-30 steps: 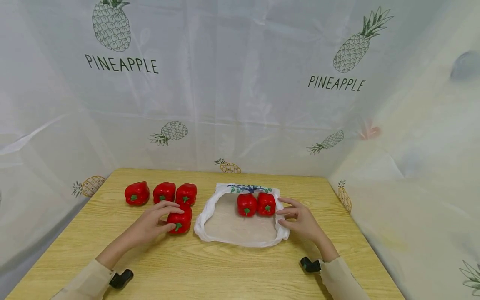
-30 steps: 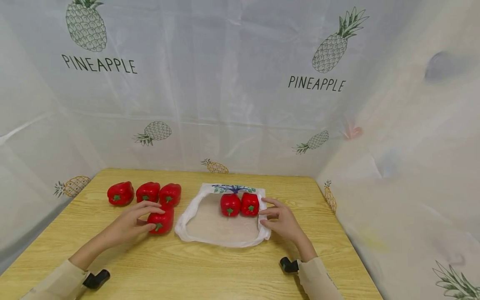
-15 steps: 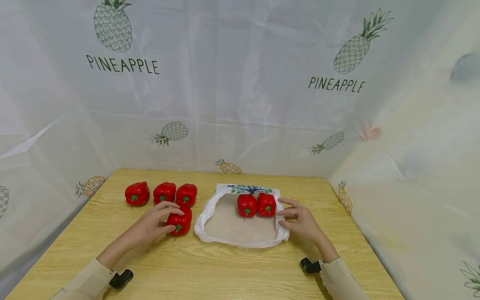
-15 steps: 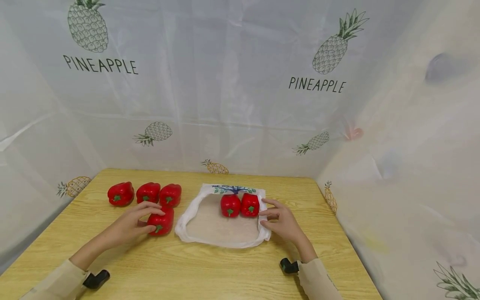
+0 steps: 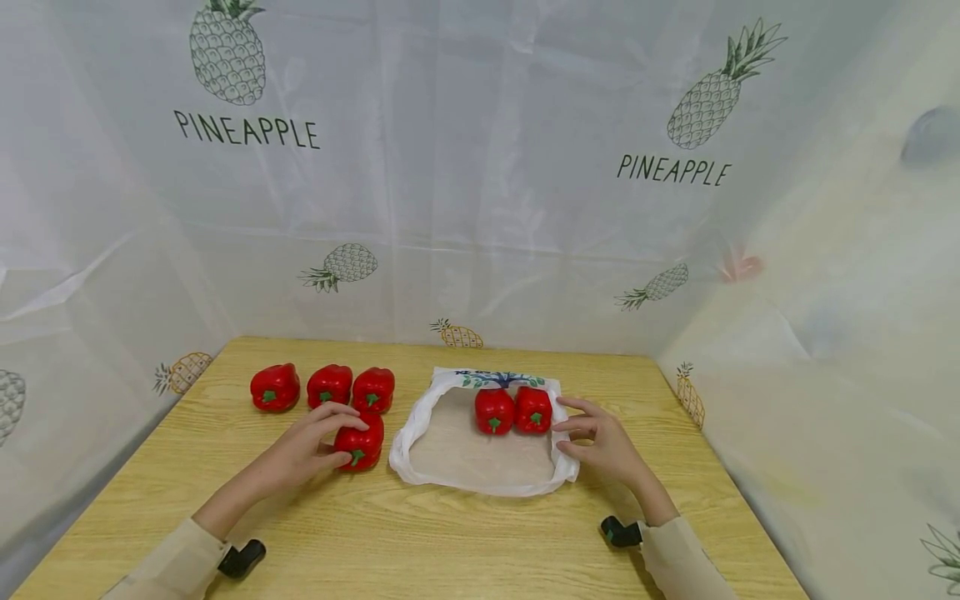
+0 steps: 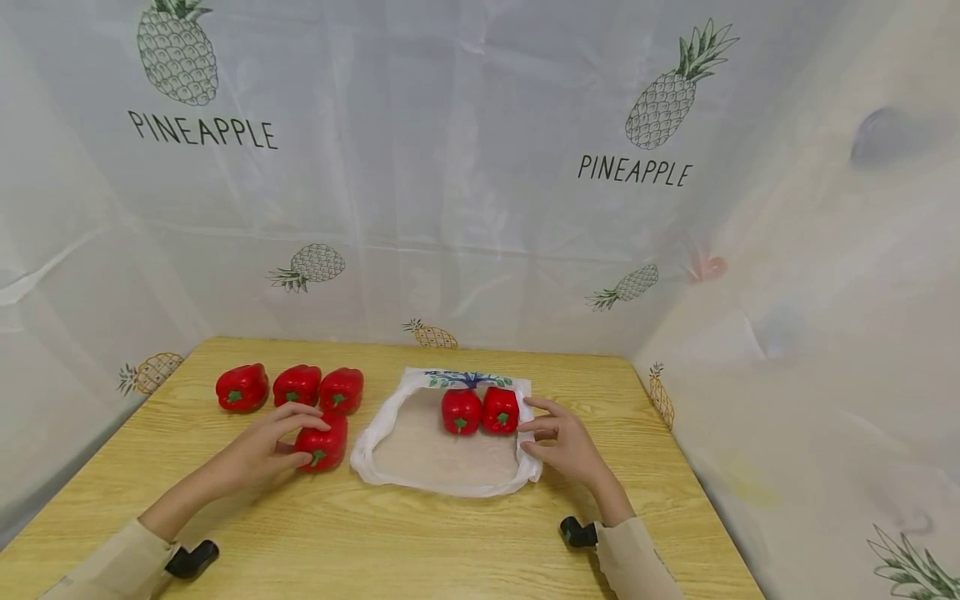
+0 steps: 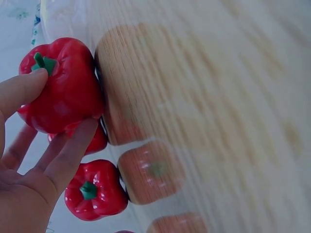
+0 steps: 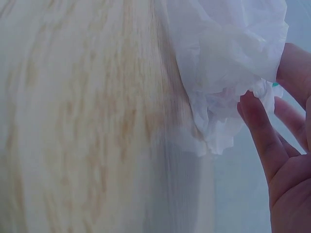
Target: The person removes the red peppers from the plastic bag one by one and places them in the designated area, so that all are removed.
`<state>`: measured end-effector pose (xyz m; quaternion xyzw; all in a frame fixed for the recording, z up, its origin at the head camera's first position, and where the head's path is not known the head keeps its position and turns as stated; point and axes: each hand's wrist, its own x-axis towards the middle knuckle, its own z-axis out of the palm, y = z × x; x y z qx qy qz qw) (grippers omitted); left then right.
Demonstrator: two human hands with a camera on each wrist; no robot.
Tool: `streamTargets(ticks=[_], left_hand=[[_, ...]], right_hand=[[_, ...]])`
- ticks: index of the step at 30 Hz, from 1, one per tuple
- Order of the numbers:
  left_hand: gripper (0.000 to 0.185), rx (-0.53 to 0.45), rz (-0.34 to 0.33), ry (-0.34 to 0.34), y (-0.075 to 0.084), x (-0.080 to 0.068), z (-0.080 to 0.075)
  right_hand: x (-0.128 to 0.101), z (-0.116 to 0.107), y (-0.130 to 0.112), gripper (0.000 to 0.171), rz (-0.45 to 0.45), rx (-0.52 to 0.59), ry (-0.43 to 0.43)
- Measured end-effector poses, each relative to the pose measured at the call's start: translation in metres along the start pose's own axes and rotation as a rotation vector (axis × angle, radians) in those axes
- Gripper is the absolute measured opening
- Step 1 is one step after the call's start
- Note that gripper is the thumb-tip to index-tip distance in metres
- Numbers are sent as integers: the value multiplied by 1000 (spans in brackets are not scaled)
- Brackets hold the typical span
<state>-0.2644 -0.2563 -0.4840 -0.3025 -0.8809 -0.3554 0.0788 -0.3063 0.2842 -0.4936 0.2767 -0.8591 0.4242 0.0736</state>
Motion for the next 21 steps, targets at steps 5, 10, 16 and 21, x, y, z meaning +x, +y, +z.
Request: streamTargets(ticks=[5, 10, 16, 21], left_hand=[[53, -18, 8, -16, 2, 0, -2], [58, -19, 5, -33, 5, -2, -5], [59, 124, 28, 22, 12, -3, -9], [62, 240, 87, 111, 19, 1, -15]], right_hand=[[-1, 0, 0, 24, 2, 2, 0], [-1, 0, -1, 24, -3, 7, -1], [-1, 1, 0, 24, -1, 9, -2], [-1, 0, 1, 24, 1, 9, -4]])
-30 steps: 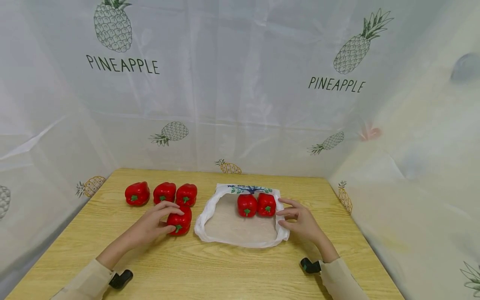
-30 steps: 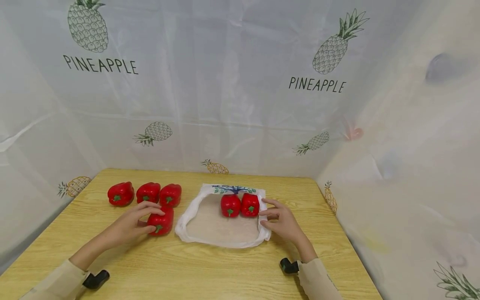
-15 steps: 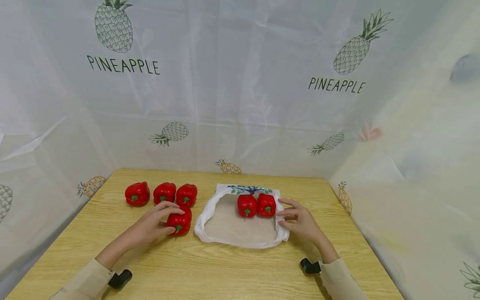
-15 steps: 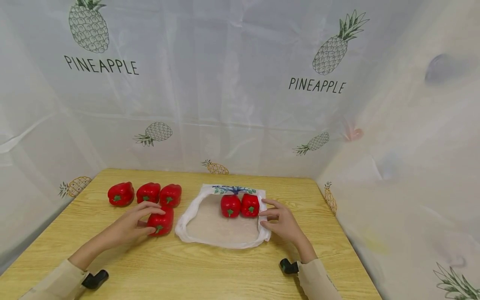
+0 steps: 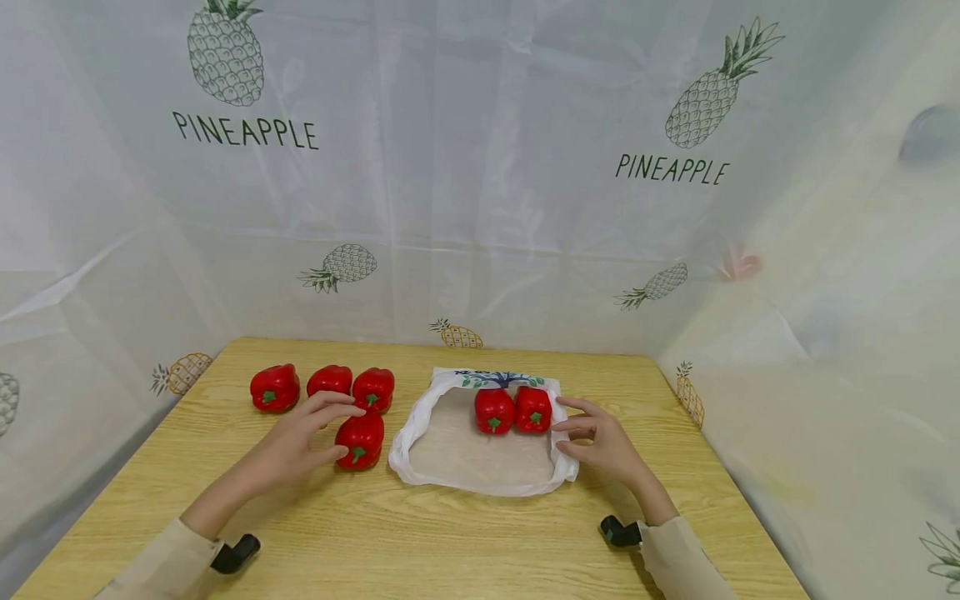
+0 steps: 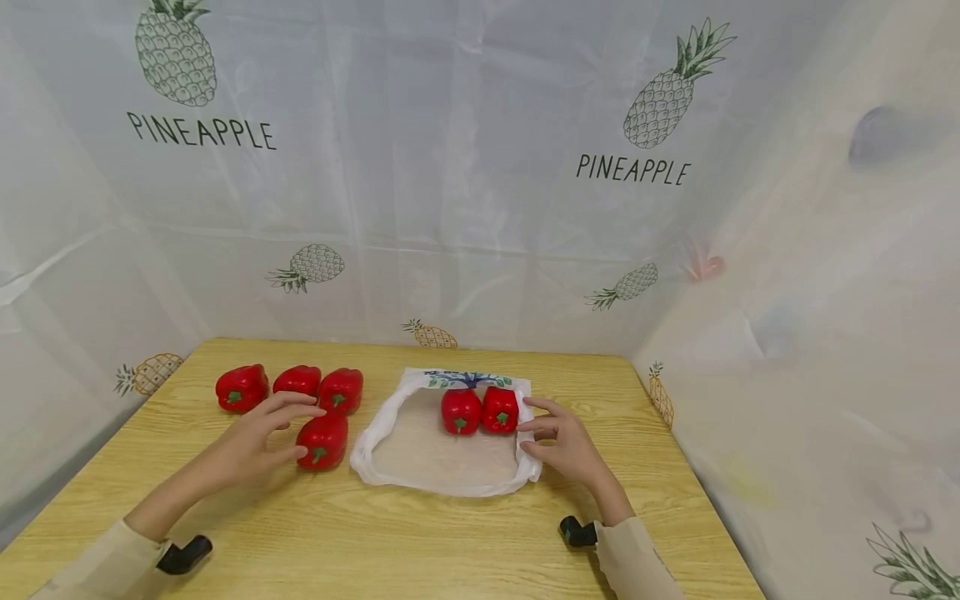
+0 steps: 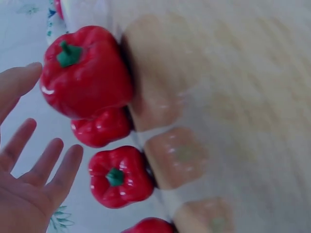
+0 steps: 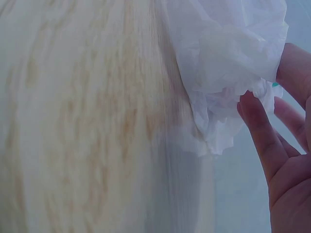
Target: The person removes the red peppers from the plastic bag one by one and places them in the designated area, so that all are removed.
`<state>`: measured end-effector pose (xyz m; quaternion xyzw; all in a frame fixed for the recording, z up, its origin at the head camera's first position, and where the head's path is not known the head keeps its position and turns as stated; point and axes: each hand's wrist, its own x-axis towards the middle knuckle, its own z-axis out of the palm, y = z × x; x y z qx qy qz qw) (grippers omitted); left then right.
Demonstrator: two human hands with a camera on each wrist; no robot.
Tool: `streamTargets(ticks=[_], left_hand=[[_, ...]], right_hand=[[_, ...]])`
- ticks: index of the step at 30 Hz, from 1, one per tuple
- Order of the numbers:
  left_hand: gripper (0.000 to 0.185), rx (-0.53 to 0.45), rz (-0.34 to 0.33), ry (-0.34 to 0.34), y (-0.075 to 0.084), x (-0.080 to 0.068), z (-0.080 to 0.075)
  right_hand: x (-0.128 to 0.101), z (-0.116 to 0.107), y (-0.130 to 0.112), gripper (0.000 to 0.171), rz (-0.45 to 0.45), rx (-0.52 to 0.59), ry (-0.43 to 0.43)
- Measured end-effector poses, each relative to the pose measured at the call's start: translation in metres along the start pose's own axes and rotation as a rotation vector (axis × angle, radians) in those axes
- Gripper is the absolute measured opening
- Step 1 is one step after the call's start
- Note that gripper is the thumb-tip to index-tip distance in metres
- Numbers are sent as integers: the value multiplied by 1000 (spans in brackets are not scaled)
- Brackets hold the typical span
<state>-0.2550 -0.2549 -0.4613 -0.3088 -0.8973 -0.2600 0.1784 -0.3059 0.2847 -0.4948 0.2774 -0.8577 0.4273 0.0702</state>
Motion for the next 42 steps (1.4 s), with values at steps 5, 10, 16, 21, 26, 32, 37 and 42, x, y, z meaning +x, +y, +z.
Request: streamTargets(ticks=[5, 10, 16, 21, 26, 32, 37, 42], left_hand=[[62, 32, 27, 50, 5, 8, -5], [61, 24, 41, 46, 13, 17, -6], [57, 6, 63, 34, 27, 32, -3], [55, -10, 88, 25, 40, 45, 3], [54, -44, 88, 2, 51, 58, 12], [54, -122, 50, -61, 65, 73, 25], [55, -195, 40, -101, 73, 83, 42], [56, -229, 35, -139, 80, 93, 55]], right_hand=[[0, 0, -1, 23, -8, -2, -2], [0, 0, -2, 24, -15, -4, -1], [0, 0, -1, 23, -8, 3, -1], [0, 0, -1, 24, -7, 13, -2], [0, 0, -2, 24, -3, 18, -4], [0, 0, -2, 24, -4, 14, -5], [0, 0, -2, 23, -7, 7, -5], [-1, 0, -2, 23, -15, 11, -5]])
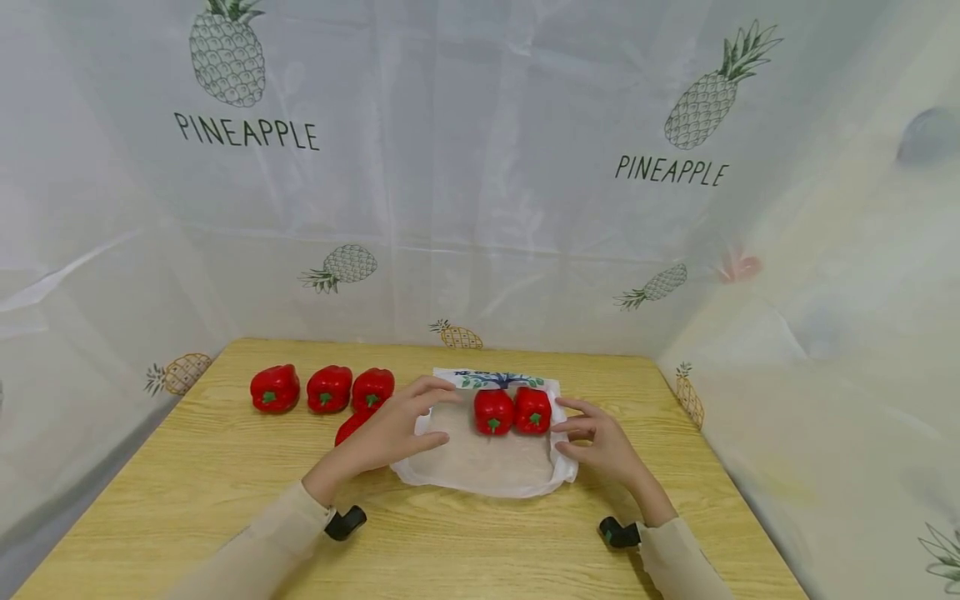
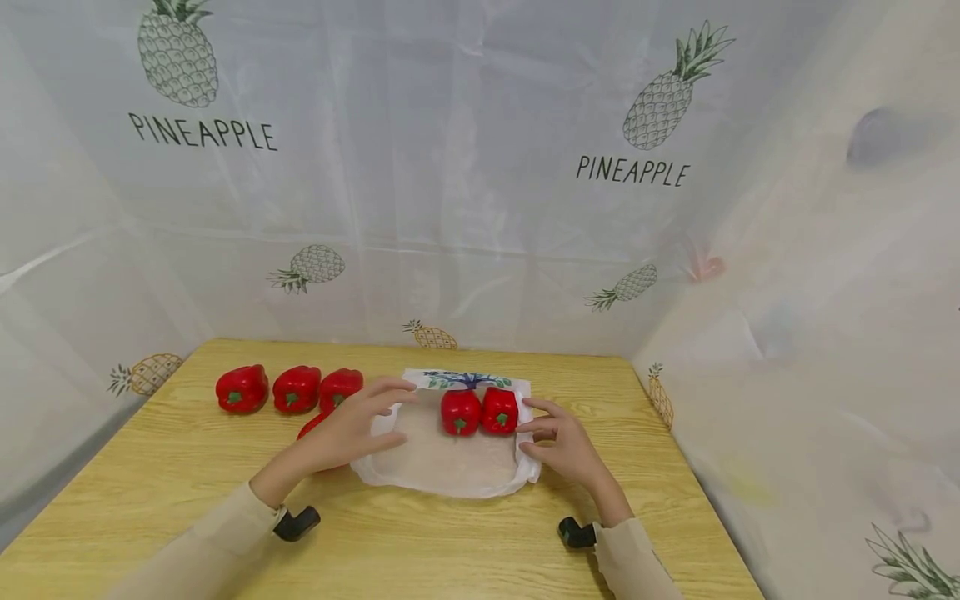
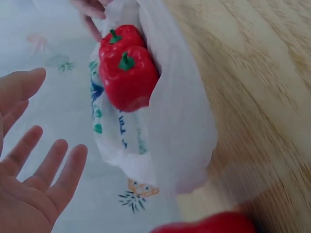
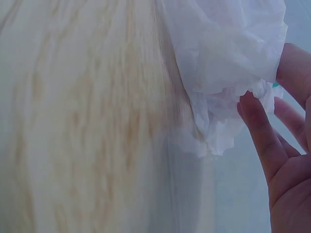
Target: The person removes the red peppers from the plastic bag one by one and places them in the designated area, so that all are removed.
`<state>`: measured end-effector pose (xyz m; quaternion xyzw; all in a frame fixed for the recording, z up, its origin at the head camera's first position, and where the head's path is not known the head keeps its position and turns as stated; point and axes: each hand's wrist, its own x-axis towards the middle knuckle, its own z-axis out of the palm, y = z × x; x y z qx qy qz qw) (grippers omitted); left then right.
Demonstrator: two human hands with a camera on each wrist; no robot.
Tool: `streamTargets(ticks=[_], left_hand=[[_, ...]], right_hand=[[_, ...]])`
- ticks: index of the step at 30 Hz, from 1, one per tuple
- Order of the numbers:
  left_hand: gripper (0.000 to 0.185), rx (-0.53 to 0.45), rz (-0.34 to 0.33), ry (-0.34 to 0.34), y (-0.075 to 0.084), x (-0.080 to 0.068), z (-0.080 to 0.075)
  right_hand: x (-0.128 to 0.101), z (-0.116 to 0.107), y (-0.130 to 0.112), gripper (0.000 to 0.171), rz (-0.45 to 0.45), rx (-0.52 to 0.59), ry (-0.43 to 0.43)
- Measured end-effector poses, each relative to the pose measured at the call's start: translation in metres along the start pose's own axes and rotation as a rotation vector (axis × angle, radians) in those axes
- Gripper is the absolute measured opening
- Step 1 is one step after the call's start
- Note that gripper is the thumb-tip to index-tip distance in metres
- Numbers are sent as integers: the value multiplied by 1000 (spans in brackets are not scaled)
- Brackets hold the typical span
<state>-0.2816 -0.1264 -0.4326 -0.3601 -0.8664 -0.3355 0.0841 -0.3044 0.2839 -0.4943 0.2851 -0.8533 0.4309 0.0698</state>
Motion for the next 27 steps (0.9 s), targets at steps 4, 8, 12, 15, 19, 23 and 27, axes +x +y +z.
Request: streamTargets(ticks=[4, 8, 12, 15, 19, 23, 27], left_hand=[[53, -38, -14, -32, 1, 11, 11], [53, -79, -18, -59, 0, 21, 22], [52, -75, -16, -65, -2, 29, 31], [51, -88, -19, -80, -5, 36, 36], [52, -139, -50, -110, -8, 44, 43], [52, -166, -76, -124, -12, 50, 48], [51, -159, -96, -127, -14, 56, 53]], right_hand=[[0, 0, 0, 23, 0, -2, 5], [0, 1, 2, 22, -16, -15, 6], [1, 2, 3, 23, -38, -29, 8], [1, 2, 3, 23, -32, -27, 13], [1, 2, 2, 23, -21, -26, 9], [2, 1, 2, 23, -15, -34, 5], [2, 0, 0, 24, -4, -30, 3]])
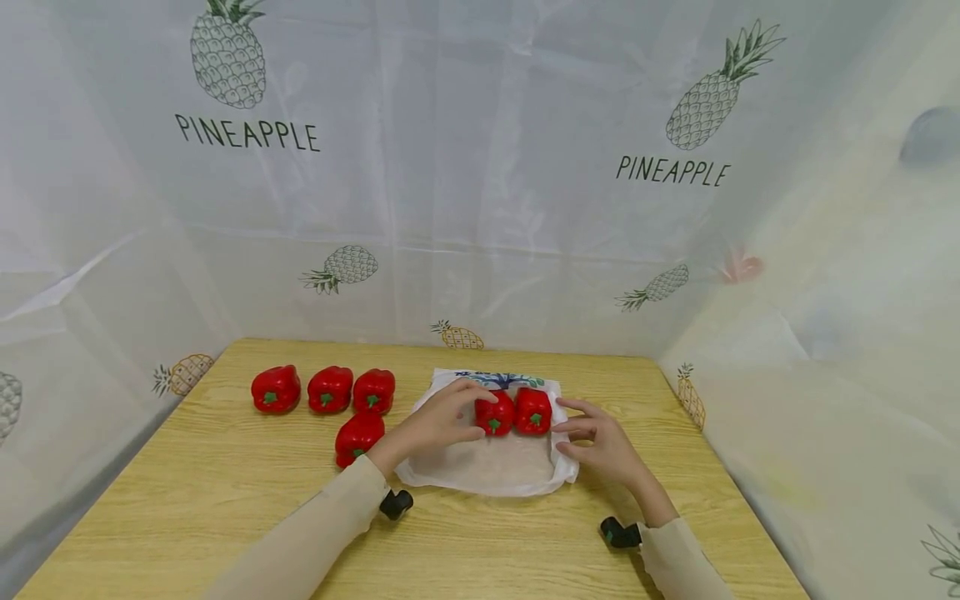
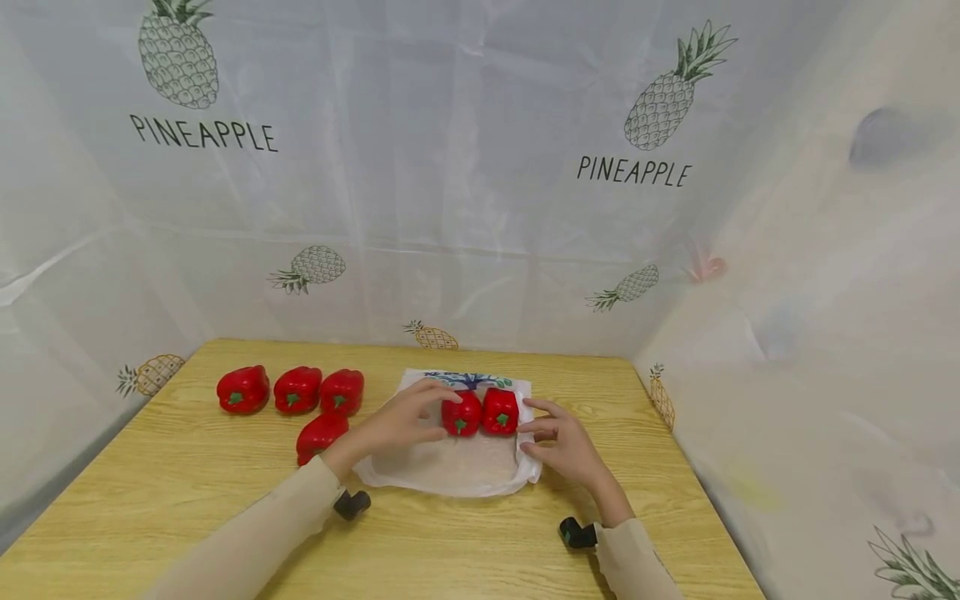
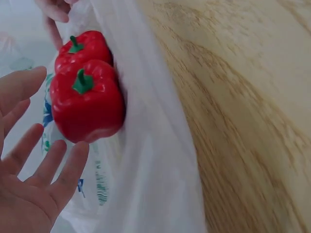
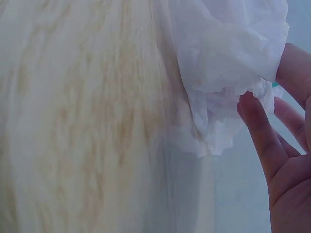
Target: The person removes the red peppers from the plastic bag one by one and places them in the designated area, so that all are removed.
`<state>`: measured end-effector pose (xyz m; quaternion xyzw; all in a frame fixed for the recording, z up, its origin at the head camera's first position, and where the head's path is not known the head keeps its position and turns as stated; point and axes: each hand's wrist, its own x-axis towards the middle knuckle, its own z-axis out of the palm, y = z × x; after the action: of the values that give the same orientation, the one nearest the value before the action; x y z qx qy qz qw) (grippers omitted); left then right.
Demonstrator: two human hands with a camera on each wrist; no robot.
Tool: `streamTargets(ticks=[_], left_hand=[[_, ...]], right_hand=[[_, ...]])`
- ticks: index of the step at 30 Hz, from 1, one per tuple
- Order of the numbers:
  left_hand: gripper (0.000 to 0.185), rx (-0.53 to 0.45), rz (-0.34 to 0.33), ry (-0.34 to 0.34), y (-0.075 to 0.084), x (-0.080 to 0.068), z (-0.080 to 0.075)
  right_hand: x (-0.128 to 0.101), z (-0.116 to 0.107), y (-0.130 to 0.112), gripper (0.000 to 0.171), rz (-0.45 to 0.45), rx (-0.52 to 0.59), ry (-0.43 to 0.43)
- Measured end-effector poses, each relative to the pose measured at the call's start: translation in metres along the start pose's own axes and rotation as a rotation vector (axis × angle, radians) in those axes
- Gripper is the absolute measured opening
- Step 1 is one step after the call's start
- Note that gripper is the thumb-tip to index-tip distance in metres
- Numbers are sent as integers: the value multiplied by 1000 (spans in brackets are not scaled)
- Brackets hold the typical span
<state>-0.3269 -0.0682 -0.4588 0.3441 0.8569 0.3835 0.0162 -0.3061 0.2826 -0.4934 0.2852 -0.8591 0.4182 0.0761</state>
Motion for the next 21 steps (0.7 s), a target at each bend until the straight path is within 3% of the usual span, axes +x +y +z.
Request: streamTargets(ticks=[21], left_hand=[[52, -106, -83, 1, -10, 16, 9]], right_hand=[[2, 0, -4, 24, 24, 4, -1]])
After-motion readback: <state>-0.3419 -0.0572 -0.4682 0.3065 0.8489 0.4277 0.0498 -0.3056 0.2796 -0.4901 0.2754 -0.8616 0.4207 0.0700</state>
